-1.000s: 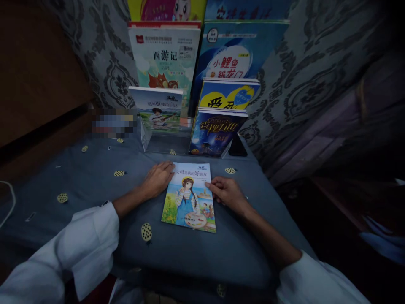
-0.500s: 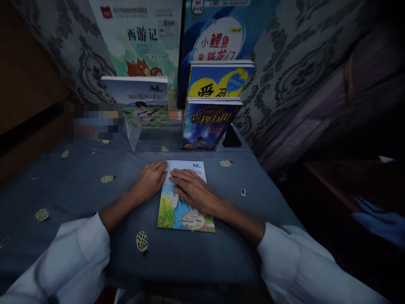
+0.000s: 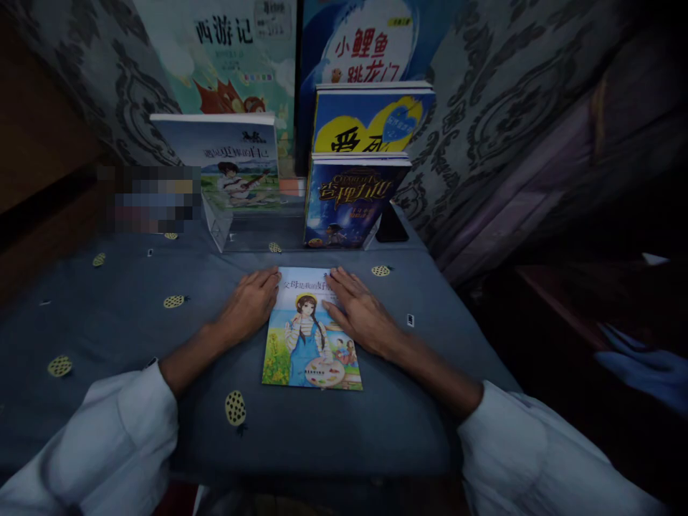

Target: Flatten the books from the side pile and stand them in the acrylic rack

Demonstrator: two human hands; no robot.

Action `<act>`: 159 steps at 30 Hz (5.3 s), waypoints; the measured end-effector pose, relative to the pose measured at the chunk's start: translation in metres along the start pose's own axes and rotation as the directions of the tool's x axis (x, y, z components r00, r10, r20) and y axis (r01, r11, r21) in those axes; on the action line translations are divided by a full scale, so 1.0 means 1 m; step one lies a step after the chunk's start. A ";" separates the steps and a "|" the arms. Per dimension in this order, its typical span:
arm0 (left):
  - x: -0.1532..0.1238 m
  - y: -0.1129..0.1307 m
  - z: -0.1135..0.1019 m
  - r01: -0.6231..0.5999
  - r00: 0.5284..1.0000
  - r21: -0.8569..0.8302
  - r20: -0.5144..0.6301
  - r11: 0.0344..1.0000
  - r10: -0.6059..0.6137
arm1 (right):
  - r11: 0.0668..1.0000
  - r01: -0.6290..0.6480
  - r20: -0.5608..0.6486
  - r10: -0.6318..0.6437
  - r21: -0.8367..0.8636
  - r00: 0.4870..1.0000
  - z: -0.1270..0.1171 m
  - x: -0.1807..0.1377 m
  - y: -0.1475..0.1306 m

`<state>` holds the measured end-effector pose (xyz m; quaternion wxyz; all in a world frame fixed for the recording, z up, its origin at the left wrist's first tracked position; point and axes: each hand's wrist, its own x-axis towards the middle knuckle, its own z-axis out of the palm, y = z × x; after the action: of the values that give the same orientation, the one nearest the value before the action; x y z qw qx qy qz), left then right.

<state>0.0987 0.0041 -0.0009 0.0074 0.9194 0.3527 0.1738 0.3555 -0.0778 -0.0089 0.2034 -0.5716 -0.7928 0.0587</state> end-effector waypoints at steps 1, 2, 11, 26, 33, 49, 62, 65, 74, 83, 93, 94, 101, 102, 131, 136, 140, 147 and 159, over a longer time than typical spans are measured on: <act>0.000 0.000 0.000 0.000 1.000 -0.004 0.001 1.000 0.000 | 1.000 -0.014 -0.001 0.014 0.003 1.000 -0.001 -0.002 0.003; 0.000 0.000 0.000 0.000 1.000 -0.009 0.000 1.000 0.000 | 1.000 -0.023 0.000 0.023 0.010 1.000 -0.002 -0.004 0.006; 0.002 -0.005 0.004 -0.057 0.998 -0.059 -0.022 0.997 0.056 | 0.993 -0.014 -0.033 0.018 0.116 0.999 -0.002 -0.002 0.015; 0.049 0.022 0.010 -0.277 0.952 -0.152 0.094 0.949 0.293 | 0.959 -0.057 -0.032 0.068 0.278 0.997 -0.007 -0.004 0.018; 0.068 0.039 0.013 -0.312 0.923 -0.188 0.171 0.931 0.344 | 0.888 -0.101 -0.051 0.138 0.448 0.989 -0.011 0.000 0.025; 0.074 0.039 0.021 -0.333 0.915 -0.213 0.163 0.919 0.369 | 0.898 -0.055 -0.105 0.111 0.436 0.988 -0.012 -0.002 0.034; 0.061 0.055 0.012 -0.405 0.885 -0.236 0.143 0.883 0.444 | 0.964 0.028 -0.113 0.002 0.265 0.994 -0.011 0.002 0.037; 0.048 0.064 0.007 -0.437 0.869 -0.250 0.131 0.864 0.477 | 0.969 0.027 -0.112 0.001 0.247 0.994 -0.011 0.001 0.036; -0.011 0.094 -0.025 -0.548 0.782 -0.295 0.150 0.783 0.604 | 0.980 0.055 -0.112 -0.034 0.189 0.993 -0.011 0.001 0.035; -0.029 0.106 -0.020 -0.483 0.839 -0.250 0.140 0.839 0.525 | 0.996 0.005 -0.061 0.001 0.090 0.998 -0.009 -0.002 0.027; -0.040 0.114 -0.010 -0.490 0.856 -0.113 0.124 0.864 0.502 | 0.997 0.052 -0.041 -0.049 0.059 0.998 -0.008 -0.030 -0.002; -0.043 0.116 -0.011 -0.496 0.854 -0.096 0.130 0.863 0.505 | 0.996 0.060 -0.034 -0.058 0.062 0.998 -0.009 -0.037 -0.006; -0.079 0.143 -0.027 -0.378 0.916 0.070 0.169 0.923 0.363 | 0.997 0.069 0.002 -0.069 0.040 0.998 -0.015 -0.080 -0.023; -0.086 0.145 -0.028 -0.349 0.929 0.083 0.162 0.934 0.333 | 0.997 0.073 0.005 -0.073 0.031 0.997 -0.015 -0.083 -0.024; -0.146 0.122 -0.034 0.010 0.999 0.079 -0.031 0.997 -0.007 | 0.986 0.153 -0.102 -0.159 -0.065 0.982 0.011 -0.131 -0.112; -0.145 0.123 -0.036 -0.003 1.000 0.087 -0.007 0.996 0.003 | 0.992 0.122 -0.140 -0.126 -0.041 0.982 0.009 -0.138 -0.106; -0.140 0.123 -0.041 -0.022 1.000 0.094 0.016 0.995 0.020 | 0.993 0.119 -0.116 -0.116 0.014 0.986 0.001 -0.137 -0.102; -0.117 0.112 -0.050 -0.057 0.990 0.064 0.132 0.996 0.048 | 0.989 0.135 -0.126 -0.126 0.066 0.984 -0.011 -0.124 -0.089; -0.052 0.056 -0.036 -0.058 0.981 0.027 0.189 0.998 0.052 | 0.967 0.211 -0.092 -0.199 0.143 0.976 -0.032 -0.079 -0.081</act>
<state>0.0875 -0.0761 0.0247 0.0212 0.9412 0.3275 0.0808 0.3179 -0.1835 0.0266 0.2819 -0.4713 -0.8323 0.0754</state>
